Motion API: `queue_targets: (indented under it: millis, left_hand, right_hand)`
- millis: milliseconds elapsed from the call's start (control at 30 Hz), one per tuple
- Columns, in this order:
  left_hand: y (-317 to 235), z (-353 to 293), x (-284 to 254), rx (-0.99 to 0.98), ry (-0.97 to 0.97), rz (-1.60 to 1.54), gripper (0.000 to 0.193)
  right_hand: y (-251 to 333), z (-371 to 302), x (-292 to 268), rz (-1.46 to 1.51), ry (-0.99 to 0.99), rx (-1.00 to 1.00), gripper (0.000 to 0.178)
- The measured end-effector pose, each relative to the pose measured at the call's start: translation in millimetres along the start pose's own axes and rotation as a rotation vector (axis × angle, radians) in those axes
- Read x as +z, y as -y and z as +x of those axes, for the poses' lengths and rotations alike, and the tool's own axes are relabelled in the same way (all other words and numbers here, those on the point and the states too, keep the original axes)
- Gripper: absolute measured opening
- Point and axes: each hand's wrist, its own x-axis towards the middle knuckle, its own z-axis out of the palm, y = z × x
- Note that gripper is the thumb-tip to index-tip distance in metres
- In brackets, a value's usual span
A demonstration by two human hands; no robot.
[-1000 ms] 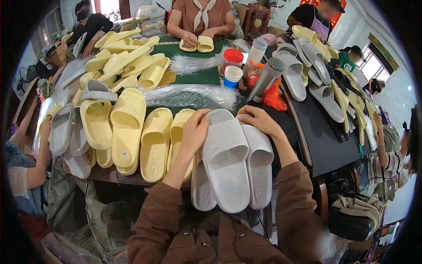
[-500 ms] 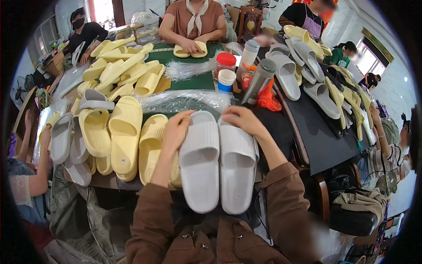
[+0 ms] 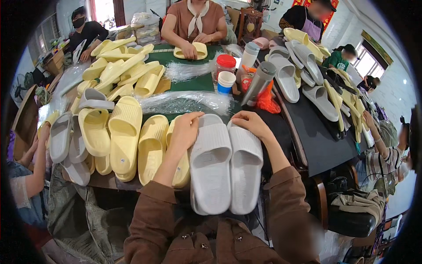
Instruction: The person assembles plastic slippers by hand at a workbench. They pick up pairs of yellow, white, and black slippers, insert small fasteners into the straps, and place the finished pairs on the table. The process involves repetitive handling of individual units and fasteners.
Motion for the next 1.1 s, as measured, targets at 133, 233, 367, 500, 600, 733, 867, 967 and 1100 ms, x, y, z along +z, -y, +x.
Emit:
queue_targets:
  millis: [133, 233, 367, 500, 600, 733, 867, 967, 1100]
  left_hand:
    - [4.0, 17.0, -14.0, 0.091, -0.077, 0.108, 0.023]
    - [-8.5, 13.0, -16.9, 0.19, -0.25, 0.046, 0.021]
    - [-42.1, -27.0, -18.3, 0.336, -0.159, 0.066, 0.025]
    - [-77.6, -62.4, -13.5, 0.566, 0.055, 0.411, 0.045]
    - [-77.8, -70.1, -5.4, 0.57, 0.155, 0.47, 0.055]
    - [-67.1, -70.0, 6.8, 0.593, 0.091, 0.457, 0.05]
    - [-66.5, -78.4, 14.4, 0.589, 0.0, 0.465, 0.046]
    - [-65.0, -80.6, 15.9, 0.584, -0.032, 0.459, 0.045]
    - [-60.7, -82.7, 19.4, 0.568, -0.067, 0.467, 0.045]
  right_hand:
    - [13.1, 7.2, 16.3, -0.014, -0.06, -0.084, 0.026]
    - [-2.1, 15.9, 18.6, 0.016, -0.018, -0.034, 0.031]
    - [-16.3, 19.1, 16.6, 0.049, 0.011, 0.028, 0.031]
    - [-16.2, 22.1, 17.1, 0.014, 0.05, -0.021, 0.031]
    - [-4.6, 25.8, 24.8, 0.054, 0.082, -0.023, 0.03]
    - [-25.2, 41.8, 11.5, 0.252, -0.138, -0.014, 0.024]
    - [-43.5, 59.0, 5.2, -0.028, -0.34, 0.073, 0.024]
    - [-55.9, 71.5, 5.5, -0.298, -0.298, 0.017, 0.029]
    - [-59.3, 75.6, 8.6, -0.351, -0.249, -0.02, 0.02]
